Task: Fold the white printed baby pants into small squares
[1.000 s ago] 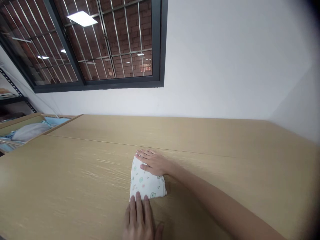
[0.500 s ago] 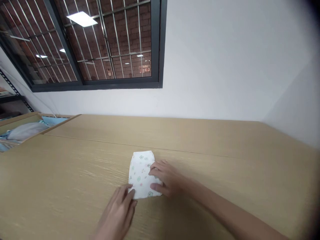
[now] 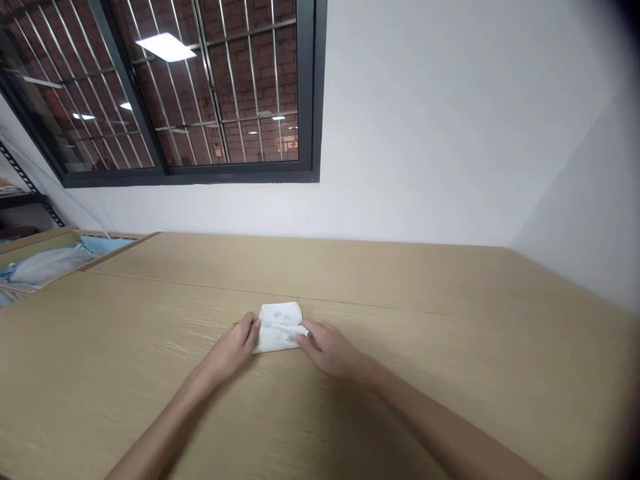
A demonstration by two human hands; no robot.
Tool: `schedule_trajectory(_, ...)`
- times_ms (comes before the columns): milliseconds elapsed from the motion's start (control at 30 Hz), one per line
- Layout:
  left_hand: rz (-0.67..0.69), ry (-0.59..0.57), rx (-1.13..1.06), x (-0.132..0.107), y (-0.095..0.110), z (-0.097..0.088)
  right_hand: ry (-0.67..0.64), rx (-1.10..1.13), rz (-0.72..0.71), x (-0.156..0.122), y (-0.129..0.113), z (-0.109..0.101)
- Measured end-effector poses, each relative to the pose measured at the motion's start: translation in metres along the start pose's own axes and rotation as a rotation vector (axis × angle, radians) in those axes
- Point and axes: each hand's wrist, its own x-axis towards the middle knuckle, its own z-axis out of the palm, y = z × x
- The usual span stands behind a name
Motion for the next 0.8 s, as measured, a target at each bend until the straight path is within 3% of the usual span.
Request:
schedule_trajectory(200,-0.098,0.242,0.214,0.055,-0.006,0.029,0.184,0.163,0.208,0.046,0.013,0.004)
schedule_trajectory(333,-0.141,0.328,0.374,0.076,-0.009,0.047,0.242,0.138,0.321,0.072,0.033,0.014)
schedule_trajectory(533,-0.138,0.390,0.490,0.080,-0.021,0.064,0.277,0.075,0.369,0.080,0.051,0.027)
schedule_trajectory(700,-0.079,0.459,0.499,0.078,-0.023,0.062,0.300,0.049,0.396,0.081,0.055,0.028)
schedule_trajectory(800,0.047,0.479,0.480,0.073,-0.016,0.060,0.404,-0.067,0.284,0.080,0.045,0.025)
